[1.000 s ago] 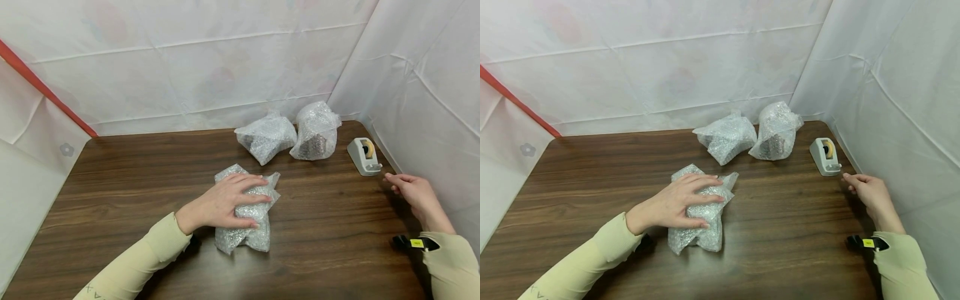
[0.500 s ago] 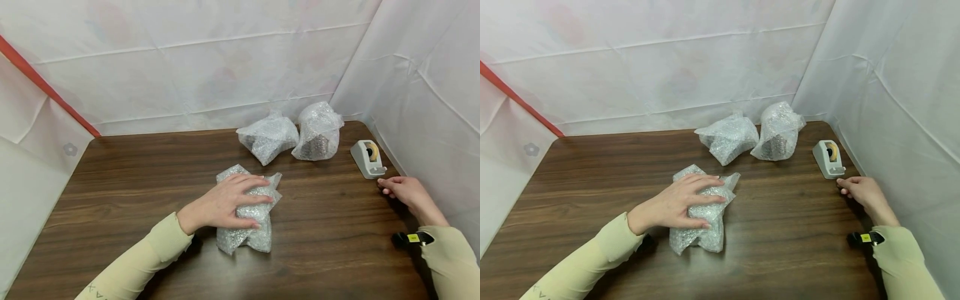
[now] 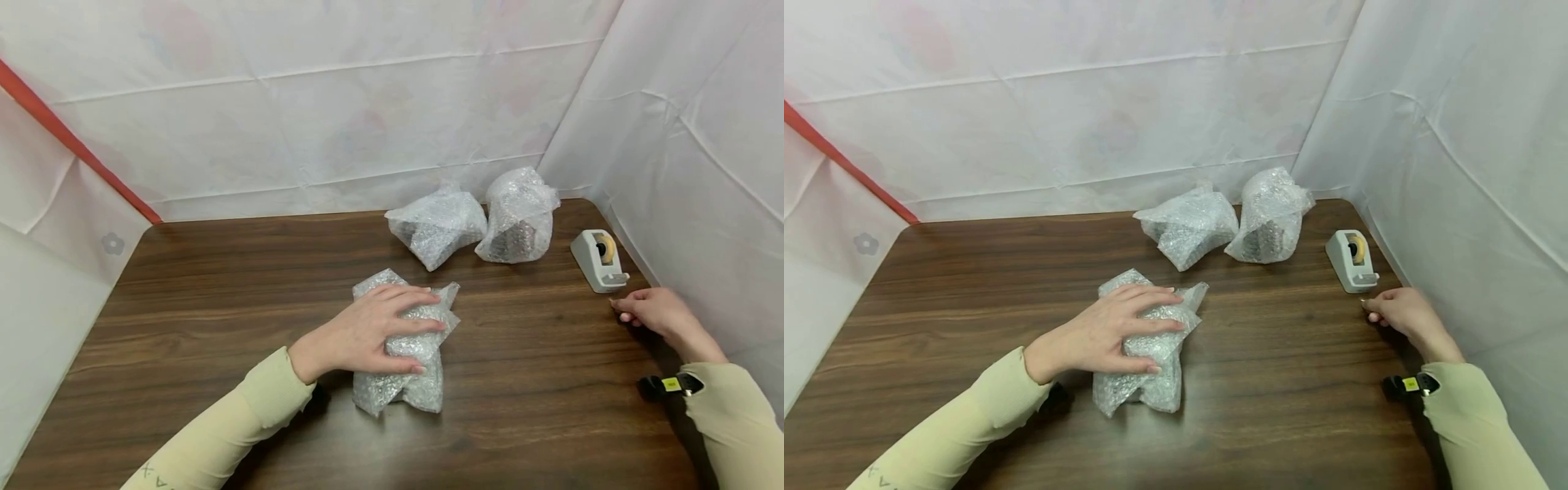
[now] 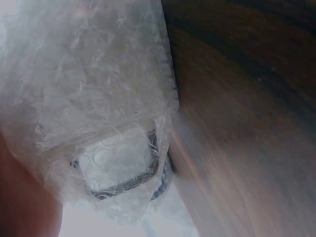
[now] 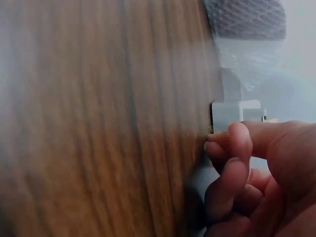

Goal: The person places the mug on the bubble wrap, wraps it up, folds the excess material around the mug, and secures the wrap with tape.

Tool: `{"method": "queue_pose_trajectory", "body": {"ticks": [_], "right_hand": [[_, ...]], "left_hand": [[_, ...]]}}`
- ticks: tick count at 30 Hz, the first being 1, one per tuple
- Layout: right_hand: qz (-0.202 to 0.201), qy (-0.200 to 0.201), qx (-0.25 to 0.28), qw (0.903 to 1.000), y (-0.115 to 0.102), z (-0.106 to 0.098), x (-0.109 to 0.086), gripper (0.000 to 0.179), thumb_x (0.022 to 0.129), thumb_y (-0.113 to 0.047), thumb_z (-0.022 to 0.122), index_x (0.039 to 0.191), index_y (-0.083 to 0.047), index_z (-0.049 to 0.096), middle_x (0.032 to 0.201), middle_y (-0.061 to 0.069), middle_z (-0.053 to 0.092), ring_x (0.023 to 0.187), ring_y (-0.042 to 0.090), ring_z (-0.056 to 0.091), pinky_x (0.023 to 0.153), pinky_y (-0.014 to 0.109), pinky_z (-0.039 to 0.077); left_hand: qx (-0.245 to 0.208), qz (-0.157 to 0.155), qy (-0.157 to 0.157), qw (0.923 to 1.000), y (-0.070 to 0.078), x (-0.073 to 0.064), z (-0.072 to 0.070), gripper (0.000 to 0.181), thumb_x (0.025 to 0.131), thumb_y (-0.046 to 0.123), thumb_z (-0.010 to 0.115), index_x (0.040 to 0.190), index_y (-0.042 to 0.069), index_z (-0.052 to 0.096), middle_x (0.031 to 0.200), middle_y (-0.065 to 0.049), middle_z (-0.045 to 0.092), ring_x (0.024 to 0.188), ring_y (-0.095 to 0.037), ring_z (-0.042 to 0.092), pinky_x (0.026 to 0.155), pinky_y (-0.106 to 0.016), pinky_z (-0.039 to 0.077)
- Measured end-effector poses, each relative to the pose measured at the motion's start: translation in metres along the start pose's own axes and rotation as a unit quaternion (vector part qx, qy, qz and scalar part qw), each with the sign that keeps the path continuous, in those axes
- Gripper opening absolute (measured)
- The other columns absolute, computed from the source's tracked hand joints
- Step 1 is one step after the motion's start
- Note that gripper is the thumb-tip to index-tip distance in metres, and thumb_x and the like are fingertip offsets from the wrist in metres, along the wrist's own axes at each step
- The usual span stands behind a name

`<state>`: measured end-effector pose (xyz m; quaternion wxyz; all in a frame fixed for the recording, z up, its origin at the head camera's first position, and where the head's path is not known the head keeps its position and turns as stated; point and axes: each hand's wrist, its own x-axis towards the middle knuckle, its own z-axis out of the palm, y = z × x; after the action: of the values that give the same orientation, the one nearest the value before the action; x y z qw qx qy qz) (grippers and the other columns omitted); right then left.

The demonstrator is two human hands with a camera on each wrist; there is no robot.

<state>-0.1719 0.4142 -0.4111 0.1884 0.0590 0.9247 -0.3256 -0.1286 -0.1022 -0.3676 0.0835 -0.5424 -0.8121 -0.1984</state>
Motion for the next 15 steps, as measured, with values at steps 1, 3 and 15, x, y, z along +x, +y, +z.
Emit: {"method": "queue_pose_trajectory", "body": {"ticks": [1, 3, 15], "right_hand": [[-0.005, -0.003, -0.003, 1.0000, -0.001, 0.001, -0.001, 0.033, 0.098, -0.030, 0.061, 0.071, -0.012, 0.067, 0.064, -0.008, 0.061, 0.059, 0.009, 0.051, 0.059, 0.030, 0.038], [-0.016, -0.007, -0.001, 0.9998, -0.002, 0.003, -0.005, 0.034, 0.099, -0.032, 0.060, 0.075, -0.008, 0.067, 0.065, -0.007, 0.060, 0.060, 0.009, 0.051, 0.059, 0.029, 0.038], [-0.296, -0.025, 0.107, 0.9487, -0.104, 0.063, -0.046, 0.011, 0.098, -0.005, 0.061, 0.100, -0.004, 0.071, 0.077, 0.004, 0.066, 0.063, 0.013, 0.060, 0.054, 0.029, 0.048]], "left_hand": [[0.001, 0.000, 0.000, 1.0000, 0.000, 0.000, 0.000, 0.062, 0.091, 0.067, 0.056, 0.140, 0.029, 0.059, 0.152, -0.009, 0.043, 0.141, -0.022, 0.035, 0.115, -0.044, 0.028], [0.002, -0.002, -0.001, 1.0000, 0.000, 0.000, 0.000, 0.061, 0.091, 0.067, 0.056, 0.140, 0.029, 0.059, 0.152, -0.008, 0.043, 0.141, -0.022, 0.035, 0.115, -0.044, 0.028], [-0.003, -0.013, -0.005, 0.9999, 0.001, 0.001, 0.000, 0.066, 0.090, 0.067, 0.058, 0.142, 0.027, 0.056, 0.152, -0.006, 0.044, 0.141, -0.020, 0.035, 0.114, -0.045, 0.029]]}}
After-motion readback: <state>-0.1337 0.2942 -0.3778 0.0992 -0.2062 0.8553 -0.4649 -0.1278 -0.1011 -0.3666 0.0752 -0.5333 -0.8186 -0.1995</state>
